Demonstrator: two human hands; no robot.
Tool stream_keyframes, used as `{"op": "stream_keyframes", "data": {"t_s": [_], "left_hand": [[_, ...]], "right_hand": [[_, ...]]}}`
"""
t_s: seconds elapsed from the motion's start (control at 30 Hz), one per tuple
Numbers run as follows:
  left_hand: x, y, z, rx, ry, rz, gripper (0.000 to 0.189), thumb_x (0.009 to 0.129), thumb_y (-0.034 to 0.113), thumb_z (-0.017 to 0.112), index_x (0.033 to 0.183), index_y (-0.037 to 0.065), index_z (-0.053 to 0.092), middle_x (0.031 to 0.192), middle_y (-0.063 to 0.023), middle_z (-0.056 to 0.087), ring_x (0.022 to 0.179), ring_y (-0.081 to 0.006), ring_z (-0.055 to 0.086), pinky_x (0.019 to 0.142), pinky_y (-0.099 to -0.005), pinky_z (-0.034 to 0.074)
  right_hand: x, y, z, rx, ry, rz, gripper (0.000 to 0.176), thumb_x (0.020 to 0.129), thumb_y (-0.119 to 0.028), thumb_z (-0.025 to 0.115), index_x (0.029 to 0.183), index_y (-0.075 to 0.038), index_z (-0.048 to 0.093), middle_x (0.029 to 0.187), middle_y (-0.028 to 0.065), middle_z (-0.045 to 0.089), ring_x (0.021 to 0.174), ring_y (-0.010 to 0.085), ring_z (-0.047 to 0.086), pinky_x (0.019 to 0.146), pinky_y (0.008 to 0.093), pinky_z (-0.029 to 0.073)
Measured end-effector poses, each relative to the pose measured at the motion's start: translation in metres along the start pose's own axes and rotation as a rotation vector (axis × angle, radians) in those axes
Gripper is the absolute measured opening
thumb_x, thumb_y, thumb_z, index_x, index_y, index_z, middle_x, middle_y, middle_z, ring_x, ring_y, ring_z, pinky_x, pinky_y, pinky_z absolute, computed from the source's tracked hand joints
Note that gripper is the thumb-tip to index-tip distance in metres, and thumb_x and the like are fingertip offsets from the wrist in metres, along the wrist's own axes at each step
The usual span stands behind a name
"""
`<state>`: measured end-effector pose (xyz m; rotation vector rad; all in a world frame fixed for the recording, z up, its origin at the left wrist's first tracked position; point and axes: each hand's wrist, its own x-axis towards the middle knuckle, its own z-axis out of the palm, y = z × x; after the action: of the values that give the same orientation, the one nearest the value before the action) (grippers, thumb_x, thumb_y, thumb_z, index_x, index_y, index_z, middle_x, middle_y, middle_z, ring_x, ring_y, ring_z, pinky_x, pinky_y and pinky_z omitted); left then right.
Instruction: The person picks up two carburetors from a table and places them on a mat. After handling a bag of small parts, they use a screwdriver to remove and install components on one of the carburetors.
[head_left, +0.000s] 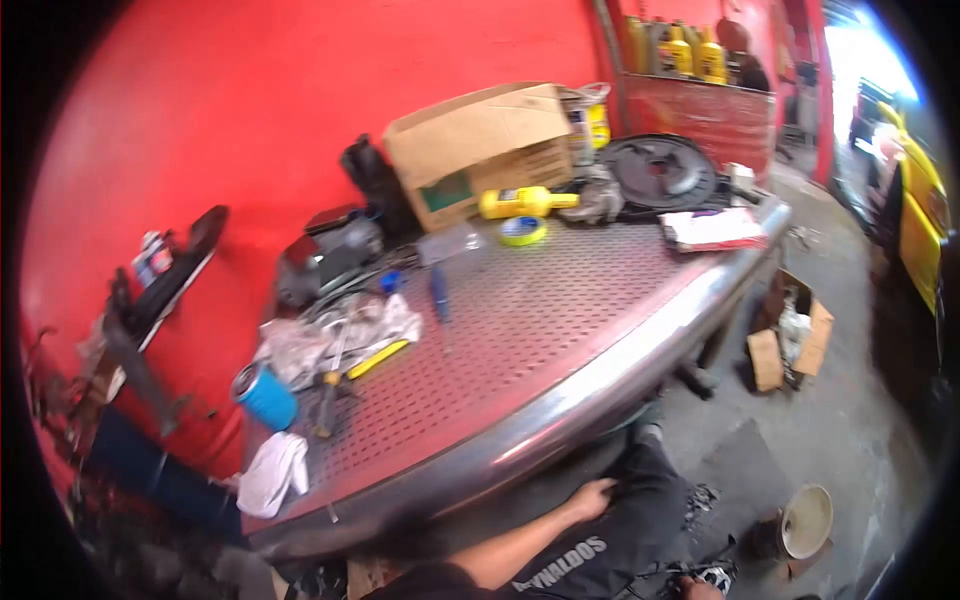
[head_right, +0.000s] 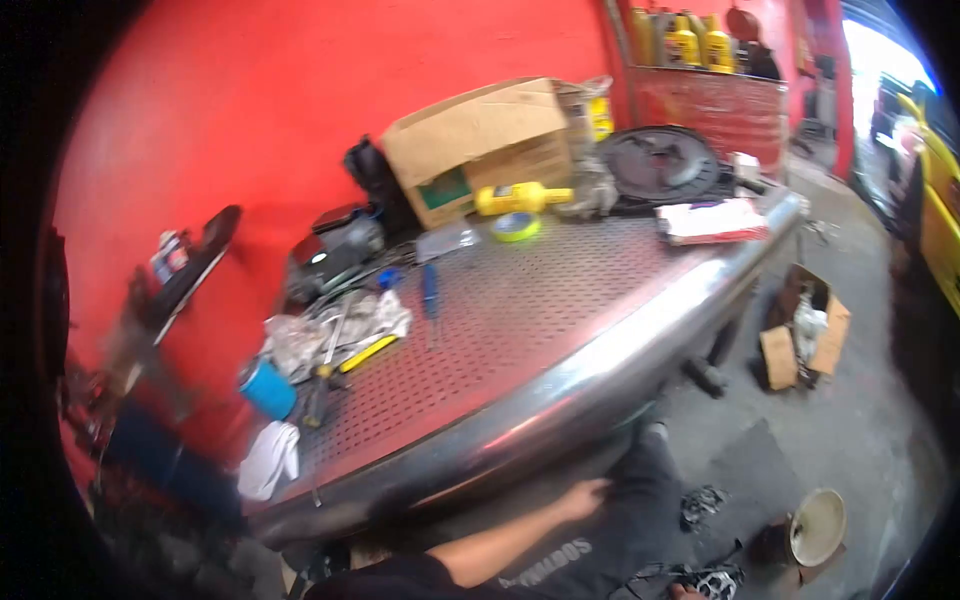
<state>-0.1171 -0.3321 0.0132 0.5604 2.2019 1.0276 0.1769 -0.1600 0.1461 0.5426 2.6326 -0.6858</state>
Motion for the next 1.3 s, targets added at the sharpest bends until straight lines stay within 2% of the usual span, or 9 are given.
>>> {"op": "stream_keyframes", "data": {"t_s": [0.1, 0.2, 0.3, 0.47, 0.7, 0.9, 0.93, 1.03, 1.3], "left_hand": [[-0.019, -0.005, 0.007, -0.473, -0.112, -0.018, 0.064, 0.093, 0.003, 0.06, 0.154, 0.009, 0.043, 0.146, -0.0154, 0.056, 0.124, -0.0235, 0.06, 0.102, -0.0333, 0.049], [-0.031, 0.053, -0.034, -0.216, -0.256, -0.042, 0.063, 0.091, 0.002, 0.061, 0.151, 0.011, 0.047, 0.15, -0.0139, 0.052, 0.135, -0.0242, 0.052, 0.112, -0.0346, 0.041], [-0.037, 0.059, -0.061, -0.152, -0.387, 0.14, 0.055, 0.085, -0.003, 0.058, 0.139, 0.006, 0.06, 0.13, -0.012, 0.067, 0.118, -0.0208, 0.063, 0.102, -0.0309, 0.048], [-0.069, 0.135, -0.083, 0.24, -0.578, 0.61, 0.046, 0.09, 0.007, 0.062, 0.137, 0.006, 0.061, 0.137, -0.0202, 0.061, 0.131, -0.0342, 0.054, 0.113, -0.0432, 0.041], [-0.219, 0.254, -0.224, 0.518, 0.22, 0.738, 0.041, 0.094, 0.021, 0.064, 0.132, 0.006, 0.062, 0.119, -0.0195, 0.067, 0.115, -0.0356, 0.06, 0.104, -0.0454, 0.046], [-0.27, 0.212, -0.377, 1.01, 0.753, 0.039, 0.052, 0.085, 0.017, 0.069, 0.137, 0.015, 0.062, 0.126, -0.021, 0.065, 0.113, -0.0403, 0.064, 0.099, -0.0443, 0.051], [-0.281, 0.236, -0.392, 1.051, 0.764, -0.388, 0.07, 0.082, 0.015, 0.071, 0.148, 0.021, 0.05, 0.143, -0.021, 0.055, 0.126, -0.043, 0.056, 0.106, -0.0487, 0.047], [-0.276, 0.189, -0.479, 1.273, 0.493, -0.845, 0.087, 0.083, 0.016, 0.072, 0.158, 0.027, 0.031, 0.164, -0.0145, 0.028, 0.152, -0.0415, 0.021, 0.118, -0.0637, 0.026], [-0.268, 0.154, -0.572, 1.024, 0.885, -0.391, 0.035, 0.078, 0.003, 0.064, 0.11, 0.009, 0.075, 0.113, -0.0187, 0.072, 0.108, -0.0355, 0.069, 0.093, -0.0441, 0.055]], "right_hand": [[0.006, -0.002, -0.007, 0.012, -0.066, 0.066, 0.039, 0.091, -0.035, 0.066, 0.112, -0.002, 0.066, 0.099, 0.0261, 0.071, 0.093, 0.0436, 0.068, 0.079, 0.0529, 0.053], [0.015, 0.002, 0.001, 0.0, -0.049, 0.092, 0.041, 0.089, -0.036, 0.069, 0.113, -0.002, 0.067, 0.098, 0.0258, 0.071, 0.093, 0.0425, 0.069, 0.079, 0.0527, 0.054], [0.019, 0.008, 0.008, -0.02, -0.056, 0.102, 0.041, 0.089, -0.035, 0.069, 0.115, -0.003, 0.068, 0.096, 0.025, 0.072, 0.092, 0.0406, 0.07, 0.077, 0.0517, 0.055], [0.011, 0.005, -0.008, 0.04, -0.07, 0.064, 0.04, 0.092, -0.032, 0.062, 0.124, -0.008, 0.068, 0.089, 0.0217, 0.073, 0.079, 0.0358, 0.073, 0.069, 0.0457, 0.056], [-0.012, 0.015, -0.01, -0.052, 0.068, 0.091, 0.044, 0.091, -0.028, 0.069, 0.128, -0.005, 0.064, 0.104, 0.0239, 0.072, 0.099, 0.0401, 0.068, 0.082, 0.0473, 0.053], [-0.038, 0.005, -0.03, 0.004, 0.14, 0.05, 0.045, 0.089, -0.029, 0.072, 0.125, -0.003, 0.065, 0.106, 0.0237, 0.071, 0.098, 0.0409, 0.068, 0.082, 0.047, 0.053], [-0.04, 0.008, -0.027, -0.017, 0.163, 0.022, 0.045, 0.089, -0.03, 0.072, 0.125, -0.003, 0.065, 0.105, 0.0235, 0.071, 0.097, 0.0409, 0.068, 0.082, 0.0472, 0.053], [-0.045, -0.005, -0.037, -0.056, 0.12, 0.069, 0.045, 0.089, -0.032, 0.073, 0.124, -0.004, 0.066, 0.104, 0.0227, 0.071, 0.096, 0.0411, 0.067, 0.081, 0.0486, 0.053], [-0.046, 0.006, -0.028, 0.023, 0.199, 0.042, 0.044, 0.089, -0.033, 0.073, 0.122, -0.004, 0.067, 0.1, 0.0218, 0.071, 0.091, 0.041, 0.068, 0.079, 0.0484, 0.053]]}}
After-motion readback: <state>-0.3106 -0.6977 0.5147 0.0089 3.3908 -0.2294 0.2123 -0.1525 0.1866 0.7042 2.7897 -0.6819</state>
